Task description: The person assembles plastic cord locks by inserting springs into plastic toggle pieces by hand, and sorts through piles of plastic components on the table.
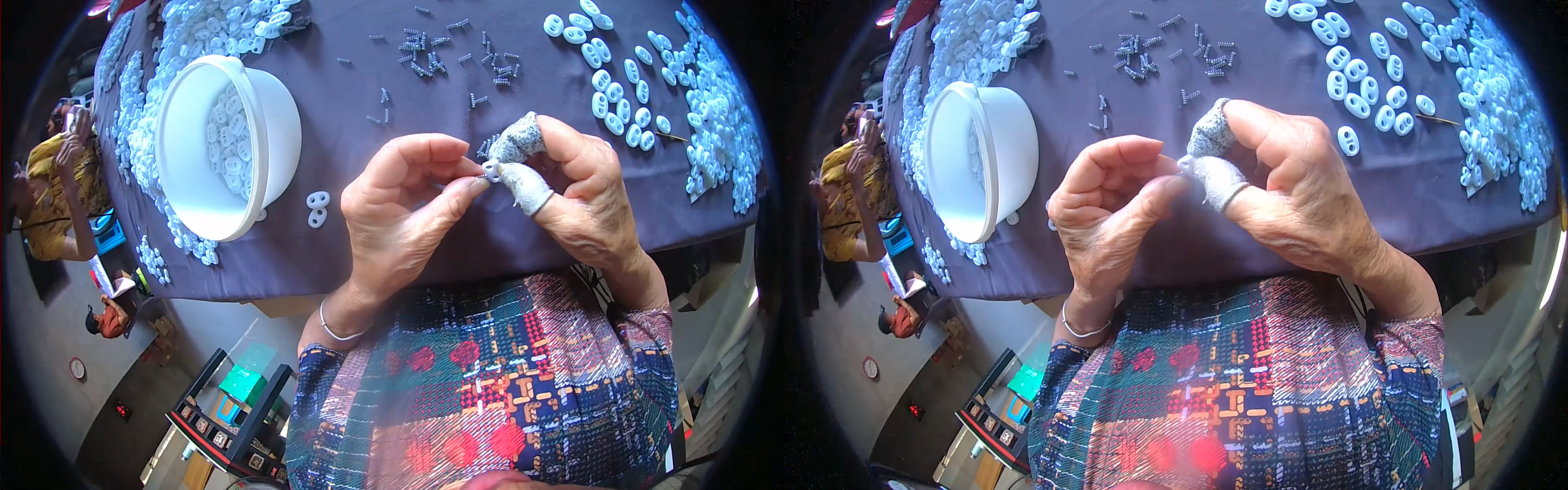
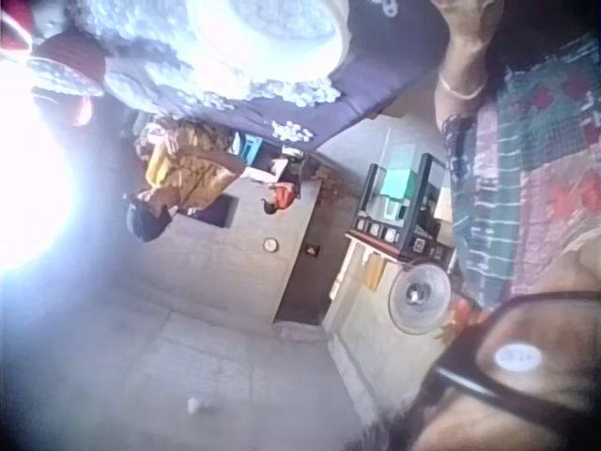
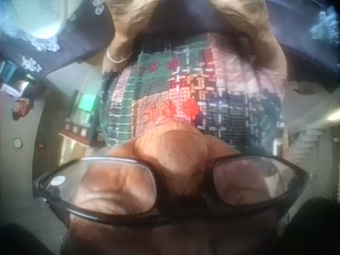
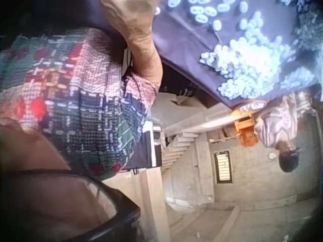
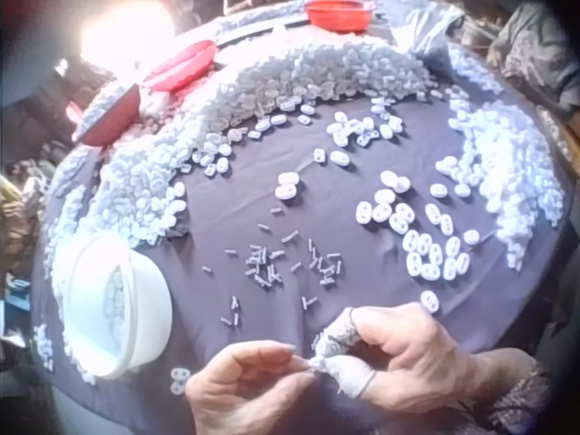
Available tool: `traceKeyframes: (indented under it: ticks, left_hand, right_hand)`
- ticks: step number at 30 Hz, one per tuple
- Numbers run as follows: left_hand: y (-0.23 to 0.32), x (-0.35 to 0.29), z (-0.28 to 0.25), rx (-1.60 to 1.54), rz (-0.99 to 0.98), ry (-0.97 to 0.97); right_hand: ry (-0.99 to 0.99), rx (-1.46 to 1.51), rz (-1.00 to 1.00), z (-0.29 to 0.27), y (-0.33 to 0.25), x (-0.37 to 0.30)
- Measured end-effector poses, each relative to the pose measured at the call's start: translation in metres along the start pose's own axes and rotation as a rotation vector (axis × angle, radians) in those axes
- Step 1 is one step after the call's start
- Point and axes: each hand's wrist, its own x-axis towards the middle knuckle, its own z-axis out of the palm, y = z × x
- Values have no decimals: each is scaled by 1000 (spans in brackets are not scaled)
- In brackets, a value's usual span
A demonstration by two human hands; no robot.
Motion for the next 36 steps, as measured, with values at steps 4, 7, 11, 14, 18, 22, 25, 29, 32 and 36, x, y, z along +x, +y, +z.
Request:
traceKeyframes:
  ticks: [4, 7, 11, 14, 18, 22, 25, 29, 32, 36]
  left_hand:
    - [-2, 0, -1, 31, 34, -5]
    - [-2, 0, 0, 10, 23, 4]
    - [1, 0, 0, 4, 1, 11]
    - [-2, 0, 0, 18, 31, -2]
    - [-2, -2, 0, 44, 15, 7]
    - [-4, -2, 1, 85, 41, 22]
    - [-4, -3, 2, 127, 53, 31]
    - [-9, -4, 3, 130, 68, 55]
    - [-13, -5, 3, 159, 99, 59]
    - [-14, -5, 2, 118, 102, 58]
  right_hand:
    - [0, -1, 0, 1, 2, 0]
    - [36, 61, 11, 2, 3, -1]
    - [23, 137, 62, 2, 3, -1]
    - [15, 111, 50, 3, 3, -1]
    - [19, 53, 45, 3, 1, 0]
    - [30, 6, 5, 3, 5, 1]
    - [30, -21, -66, 4, 8, 2]
    - [42, -106, -136, 7, 14, 4]
    - [30, -99, -97, 8, 14, 3]
    - [27, 72, -29, 11, 17, 2]
